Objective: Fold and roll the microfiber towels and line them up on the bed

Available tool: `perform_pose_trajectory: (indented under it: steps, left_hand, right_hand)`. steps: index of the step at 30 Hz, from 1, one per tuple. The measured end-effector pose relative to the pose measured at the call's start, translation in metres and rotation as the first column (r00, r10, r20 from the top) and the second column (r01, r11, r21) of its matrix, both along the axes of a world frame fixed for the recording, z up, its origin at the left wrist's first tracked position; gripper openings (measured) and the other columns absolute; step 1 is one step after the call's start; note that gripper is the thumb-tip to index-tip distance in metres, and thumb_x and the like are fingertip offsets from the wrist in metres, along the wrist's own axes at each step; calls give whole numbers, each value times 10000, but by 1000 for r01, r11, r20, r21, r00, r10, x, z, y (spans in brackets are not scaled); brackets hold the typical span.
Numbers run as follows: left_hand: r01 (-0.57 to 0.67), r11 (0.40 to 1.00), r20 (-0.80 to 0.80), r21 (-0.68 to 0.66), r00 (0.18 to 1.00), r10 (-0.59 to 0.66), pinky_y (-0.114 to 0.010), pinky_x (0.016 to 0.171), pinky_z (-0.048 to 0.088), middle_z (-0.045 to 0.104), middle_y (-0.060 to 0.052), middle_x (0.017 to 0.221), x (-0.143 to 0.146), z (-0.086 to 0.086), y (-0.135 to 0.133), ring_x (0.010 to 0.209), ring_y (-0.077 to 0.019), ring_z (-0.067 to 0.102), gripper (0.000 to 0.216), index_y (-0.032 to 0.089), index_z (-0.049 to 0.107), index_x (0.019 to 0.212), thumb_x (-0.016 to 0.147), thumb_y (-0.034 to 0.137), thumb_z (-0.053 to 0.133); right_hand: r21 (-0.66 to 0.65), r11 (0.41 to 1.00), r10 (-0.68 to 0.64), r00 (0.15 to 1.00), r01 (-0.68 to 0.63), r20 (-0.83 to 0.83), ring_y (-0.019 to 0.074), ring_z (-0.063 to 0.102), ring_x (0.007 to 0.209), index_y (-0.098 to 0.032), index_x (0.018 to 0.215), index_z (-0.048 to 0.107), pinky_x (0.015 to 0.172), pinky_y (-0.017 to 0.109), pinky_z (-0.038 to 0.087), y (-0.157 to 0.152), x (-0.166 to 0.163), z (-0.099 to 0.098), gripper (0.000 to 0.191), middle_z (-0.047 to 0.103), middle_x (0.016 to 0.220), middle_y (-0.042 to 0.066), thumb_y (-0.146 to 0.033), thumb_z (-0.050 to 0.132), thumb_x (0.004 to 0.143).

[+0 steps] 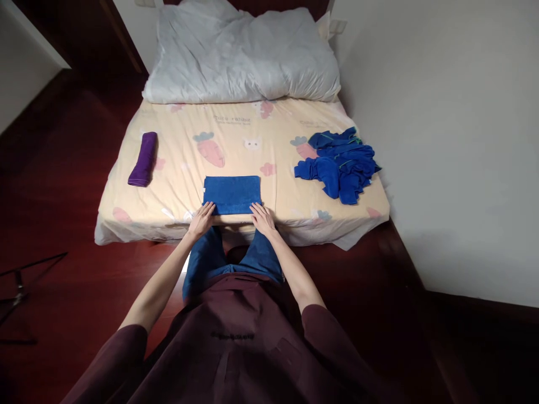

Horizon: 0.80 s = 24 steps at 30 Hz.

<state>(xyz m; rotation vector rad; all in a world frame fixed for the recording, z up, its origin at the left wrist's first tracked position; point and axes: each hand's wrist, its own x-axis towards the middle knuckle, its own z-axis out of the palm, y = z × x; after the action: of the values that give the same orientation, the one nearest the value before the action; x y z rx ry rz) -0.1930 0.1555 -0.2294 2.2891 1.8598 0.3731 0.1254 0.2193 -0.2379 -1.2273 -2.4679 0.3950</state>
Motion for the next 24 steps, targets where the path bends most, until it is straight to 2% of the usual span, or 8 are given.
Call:
perform_pose_trajectory:
  steps: [6,10,14,17,20,22,24]
  left_hand:
    - [-52,995,-64,-90,997,47,-471,1270,255,387,-185,1619,4,-5,11,1533,-286,327,645,57,405,1542,898,99,405]
    - [-66,990,-89,-123,994,55,-444,1275,234,425,-206,1593,5,-1,20,1513,-276,367,635,35,426,1522,890,35,365]
    - [-73,986,-175,-149,983,46,-438,1254,257,474,-264,1536,10,4,31,1456,-295,449,597,-12,455,1488,904,15,336]
    - [-72,984,-228,-161,973,34,-451,1212,314,534,-310,1451,15,6,40,1378,-319,526,550,-48,498,1439,925,22,317]
    - [-60,984,-237,-167,971,19,-479,1149,382,632,-308,1306,18,6,46,1276,-330,599,521,-25,556,1389,921,19,332]
    - [-53,984,-240,-168,971,11,-496,1115,413,661,-294,1254,17,6,46,1236,-333,622,517,8,580,1376,919,16,338]
    - [-38,986,-236,-165,972,-2,-497,1121,410,644,-282,1303,13,6,42,1263,-328,607,519,40,580,1390,923,23,352]
  right_hand:
    - [-24,997,-77,992,80,101,240,396,1499,-152,1526,480,1246,472,271,5,-11,-1,516,466,1587,111,-209,406,1018]
    - [-53,989,-126,976,137,177,259,391,1494,-140,1541,454,1200,466,332,8,-22,3,546,434,1606,125,-171,417,998]
    - [-48,979,-177,941,198,289,326,452,1418,-151,1531,468,1108,528,389,15,-38,10,578,460,1580,172,-88,413,959]
    - [-2,980,-184,919,197,350,352,508,1327,-148,1481,531,1074,549,378,21,-48,17,549,575,1467,212,-57,405,954]
    - [44,988,-151,897,146,415,349,539,1240,-123,1392,612,1064,550,350,26,-53,25,485,698,1259,225,-53,423,950]
    - [49,994,-113,879,102,463,349,547,1197,-97,1318,660,1057,544,337,27,-50,29,434,724,1162,228,-57,447,942]
    - [45,997,-73,863,59,500,351,547,1177,-72,1270,681,1050,532,333,27,-45,30,391,724,1132,231,-72,471,940]
